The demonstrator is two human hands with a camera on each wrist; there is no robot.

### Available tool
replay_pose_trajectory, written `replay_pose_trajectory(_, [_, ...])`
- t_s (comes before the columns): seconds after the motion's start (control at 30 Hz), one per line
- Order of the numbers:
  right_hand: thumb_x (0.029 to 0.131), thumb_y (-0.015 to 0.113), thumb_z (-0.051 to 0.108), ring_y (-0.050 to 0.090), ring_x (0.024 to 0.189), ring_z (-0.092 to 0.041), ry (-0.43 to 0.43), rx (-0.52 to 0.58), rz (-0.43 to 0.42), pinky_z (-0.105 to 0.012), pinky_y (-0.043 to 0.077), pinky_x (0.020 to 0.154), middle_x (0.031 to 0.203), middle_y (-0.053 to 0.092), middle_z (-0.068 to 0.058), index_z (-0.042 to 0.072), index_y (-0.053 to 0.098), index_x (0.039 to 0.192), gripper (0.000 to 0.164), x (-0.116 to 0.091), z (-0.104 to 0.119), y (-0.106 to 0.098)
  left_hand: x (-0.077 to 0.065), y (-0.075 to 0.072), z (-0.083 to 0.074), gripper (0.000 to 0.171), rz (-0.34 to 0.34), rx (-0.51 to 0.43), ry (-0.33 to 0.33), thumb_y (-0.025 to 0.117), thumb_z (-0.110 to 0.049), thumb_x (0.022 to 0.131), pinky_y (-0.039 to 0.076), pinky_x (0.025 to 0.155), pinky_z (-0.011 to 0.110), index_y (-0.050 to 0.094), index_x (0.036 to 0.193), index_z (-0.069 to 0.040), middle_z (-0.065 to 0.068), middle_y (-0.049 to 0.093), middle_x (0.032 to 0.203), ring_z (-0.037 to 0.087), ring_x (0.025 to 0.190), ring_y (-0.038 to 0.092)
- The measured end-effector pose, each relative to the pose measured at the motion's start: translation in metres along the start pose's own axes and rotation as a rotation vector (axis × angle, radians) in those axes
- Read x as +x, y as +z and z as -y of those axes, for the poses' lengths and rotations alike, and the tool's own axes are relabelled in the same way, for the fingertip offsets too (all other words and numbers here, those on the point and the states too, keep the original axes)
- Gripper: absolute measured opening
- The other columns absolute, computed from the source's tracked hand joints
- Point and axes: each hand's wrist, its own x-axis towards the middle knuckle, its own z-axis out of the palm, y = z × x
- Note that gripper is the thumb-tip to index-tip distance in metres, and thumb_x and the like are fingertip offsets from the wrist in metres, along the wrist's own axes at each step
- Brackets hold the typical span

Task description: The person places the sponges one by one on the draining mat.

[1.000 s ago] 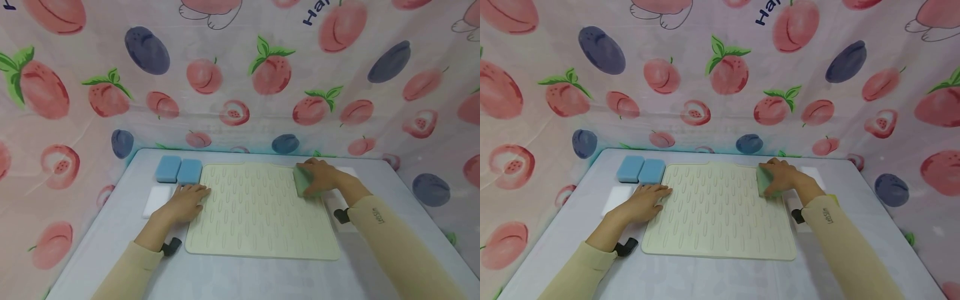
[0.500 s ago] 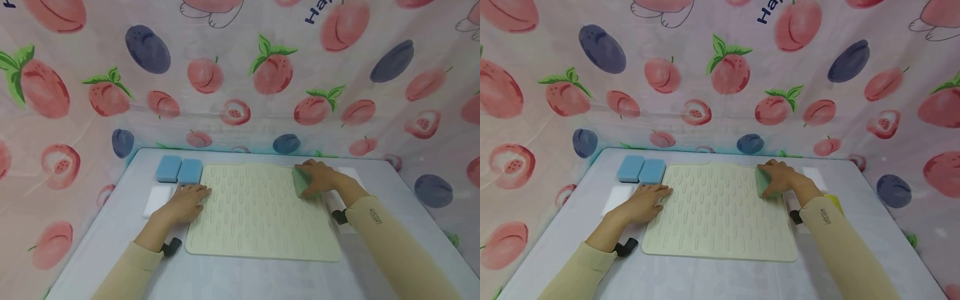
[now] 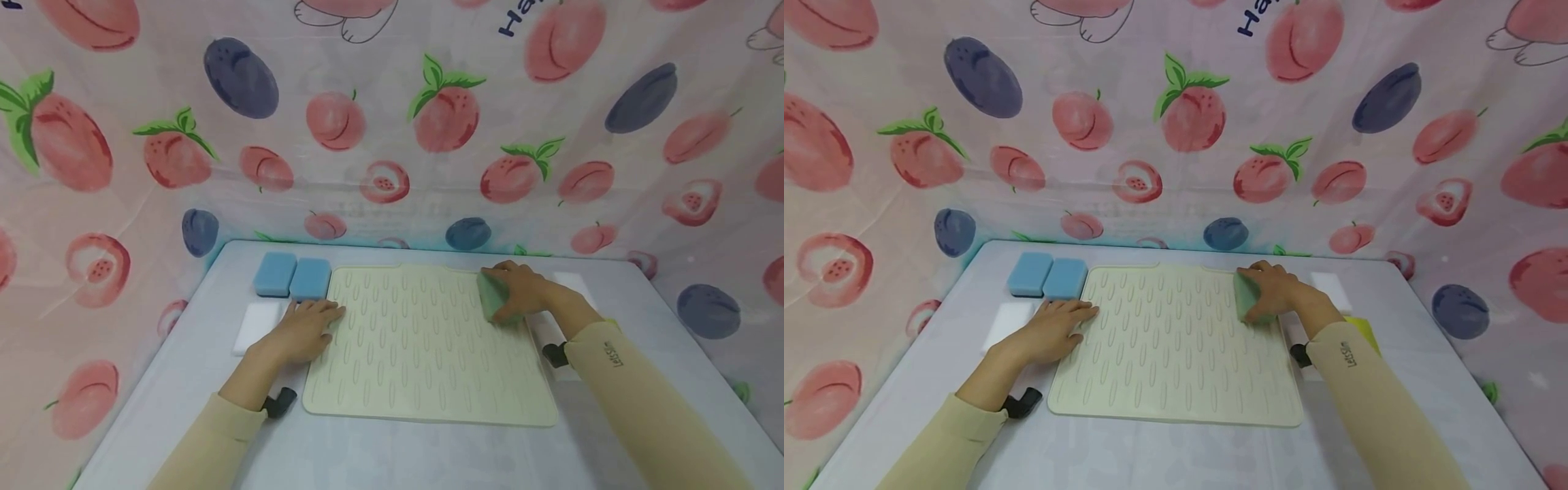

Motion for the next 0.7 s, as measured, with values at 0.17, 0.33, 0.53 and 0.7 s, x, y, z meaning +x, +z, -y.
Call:
replay_pose_trajectory(0.17, [0.075,0.091,0.042,0.036,0.142,-0.052,-0.005,0.000,-0.005,-0.072,0.041,0.107,0.161,0.035,-0.023,0.010,0.035,0.162,0.108,-0.001,-0.001,0.000,0.000,0.000,-0.001,0.056,0.003,0.003,-0.008,0.060,-0.012,0.103,0.014,0.121,0.076,0.047,0.157,-0.012,0.015,0.043,0.162,0.043,0.152,0.033])
replay_pose_trajectory(0.33, [0.075,0.091,0.046,0.038,0.141,-0.052,-0.001,-0.021,0.000,-0.073,0.041,0.107,0.160,0.035,-0.024,0.010,0.034,0.162,0.110,-0.001,0.000,-0.001,-0.001,0.000,-0.001,0.056,0.005,-0.007,-0.010,0.060,-0.012,0.102,0.013,0.121,0.076,0.047,0.157,-0.012,0.015,0.043,0.162,0.044,0.152,0.033])
replay_pose_trajectory(0.53, [0.074,0.091,0.047,0.037,0.141,-0.053,0.003,-0.026,0.000,-0.073,0.040,0.108,0.160,0.035,-0.025,0.010,0.034,0.162,0.112,-0.005,0.001,-0.005,-0.001,0.000,-0.001,0.056,0.005,-0.004,-0.010,0.060,-0.013,0.103,0.012,0.122,0.076,0.046,0.157,-0.012,0.015,0.042,0.163,0.043,0.152,0.032])
replay_pose_trajectory(0.7, [0.074,0.091,0.047,0.034,0.143,-0.054,0.013,0.009,-0.004,-0.075,0.039,0.108,0.162,0.032,-0.025,0.010,0.033,0.163,0.113,-0.012,-0.001,-0.011,0.000,-0.001,0.000,0.056,0.005,-0.001,-0.003,0.060,-0.013,0.103,0.013,0.122,0.076,0.046,0.157,-0.012,0.015,0.041,0.163,0.044,0.152,0.032])
